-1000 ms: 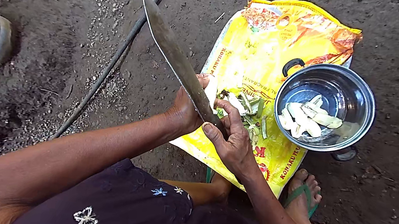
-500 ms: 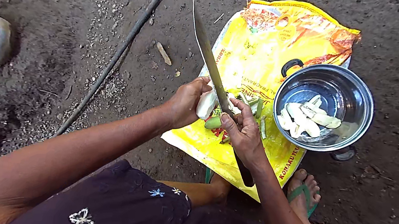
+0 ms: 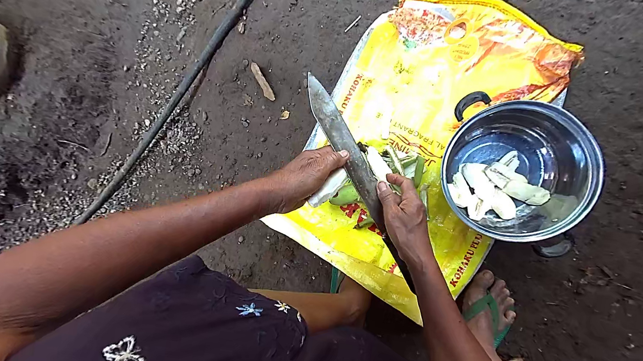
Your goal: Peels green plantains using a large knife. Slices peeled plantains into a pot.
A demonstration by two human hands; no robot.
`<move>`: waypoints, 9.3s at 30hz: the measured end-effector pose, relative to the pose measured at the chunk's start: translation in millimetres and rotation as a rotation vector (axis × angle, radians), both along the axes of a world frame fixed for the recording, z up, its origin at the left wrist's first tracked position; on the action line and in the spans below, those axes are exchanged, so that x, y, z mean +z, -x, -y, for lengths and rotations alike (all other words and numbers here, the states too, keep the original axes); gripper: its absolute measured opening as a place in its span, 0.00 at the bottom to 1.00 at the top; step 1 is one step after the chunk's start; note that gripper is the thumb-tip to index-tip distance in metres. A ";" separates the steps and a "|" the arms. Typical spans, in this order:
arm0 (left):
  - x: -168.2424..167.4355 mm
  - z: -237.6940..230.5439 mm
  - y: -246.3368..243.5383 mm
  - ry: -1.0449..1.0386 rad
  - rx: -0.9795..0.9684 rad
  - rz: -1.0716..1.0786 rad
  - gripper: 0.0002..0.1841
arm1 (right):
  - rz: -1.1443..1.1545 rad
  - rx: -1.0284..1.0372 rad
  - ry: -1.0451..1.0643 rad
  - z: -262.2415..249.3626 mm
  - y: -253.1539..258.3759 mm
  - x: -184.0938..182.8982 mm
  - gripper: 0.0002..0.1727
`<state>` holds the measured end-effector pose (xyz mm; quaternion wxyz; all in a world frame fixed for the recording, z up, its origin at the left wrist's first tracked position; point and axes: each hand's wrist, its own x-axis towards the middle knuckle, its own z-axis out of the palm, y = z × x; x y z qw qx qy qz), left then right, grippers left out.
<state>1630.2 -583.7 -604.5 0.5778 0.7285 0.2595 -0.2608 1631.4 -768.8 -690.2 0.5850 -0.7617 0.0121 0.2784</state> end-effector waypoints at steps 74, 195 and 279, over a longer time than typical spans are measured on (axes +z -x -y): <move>-58.0 234.6 -74.3 1.105 0.855 0.009 0.21 | 0.552 0.164 -0.202 202.1 -24.7 18.3 0.38; -54.0 266.3 -37.1 1.125 0.550 0.468 0.43 | 0.514 0.021 -0.274 213.0 -25.0 8.2 0.34; -93.6 223.5 -60.6 1.270 0.724 0.161 0.16 | 0.408 0.212 -0.338 197.3 -13.8 1.8 0.36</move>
